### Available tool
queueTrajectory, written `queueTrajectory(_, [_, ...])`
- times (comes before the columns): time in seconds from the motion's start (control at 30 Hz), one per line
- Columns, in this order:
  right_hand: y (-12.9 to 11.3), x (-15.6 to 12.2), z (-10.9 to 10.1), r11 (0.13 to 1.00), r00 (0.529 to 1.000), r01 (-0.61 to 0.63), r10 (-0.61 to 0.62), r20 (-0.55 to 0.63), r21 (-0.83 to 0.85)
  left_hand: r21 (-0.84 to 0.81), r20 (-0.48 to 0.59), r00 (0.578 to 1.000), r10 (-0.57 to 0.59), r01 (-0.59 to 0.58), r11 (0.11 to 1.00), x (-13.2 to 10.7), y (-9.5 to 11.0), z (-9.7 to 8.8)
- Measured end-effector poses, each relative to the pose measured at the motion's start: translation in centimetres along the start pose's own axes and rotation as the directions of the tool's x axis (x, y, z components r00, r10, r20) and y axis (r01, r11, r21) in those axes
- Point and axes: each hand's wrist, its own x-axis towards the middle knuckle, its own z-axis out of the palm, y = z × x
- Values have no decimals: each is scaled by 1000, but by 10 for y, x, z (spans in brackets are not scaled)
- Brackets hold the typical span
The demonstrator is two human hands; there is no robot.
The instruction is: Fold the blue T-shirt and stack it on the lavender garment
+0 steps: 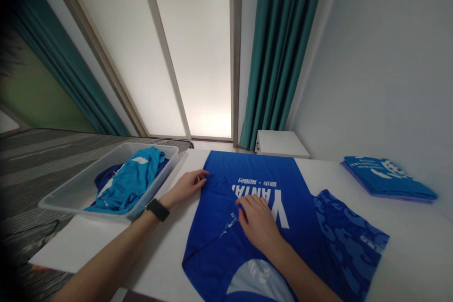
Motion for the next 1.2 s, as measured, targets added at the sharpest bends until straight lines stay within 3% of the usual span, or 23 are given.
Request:
queueTrajectory(0.27, [4,0,1,999,1000,15,-14,23,-43,-9,-26,999,-29,29,1000,-8,-10,-2])
queueTrajectory(0.47, [5,0,2,995,1000,17,-17,6,-93,85,-65,998,-10,16,996,-14,-16,1])
queueTrajectory(0.67, [6,-1,0,993,999,28,-31,-29,-114,224,-133,981,140,-107,969,-26,3,-2])
queueTrajectory(0.83, [-2,-1,-6,992,992,124,-124,8,6,247,63,957,284,-290,925,-55,31,8])
queueTrajectory(0.97, [-7,-3,-6,977,976,203,-207,68,64,275,182,957,227,-271,922,-72,36,18])
queueTrajectory(1.1, [-7,-5,-2,977,973,203,-208,104,57,296,211,963,170,-228,928,-74,35,21])
queueTrajectory(1.2, [-6,-6,-3,981,973,192,-195,125,41,294,169,972,166,-210,932,-73,34,23])
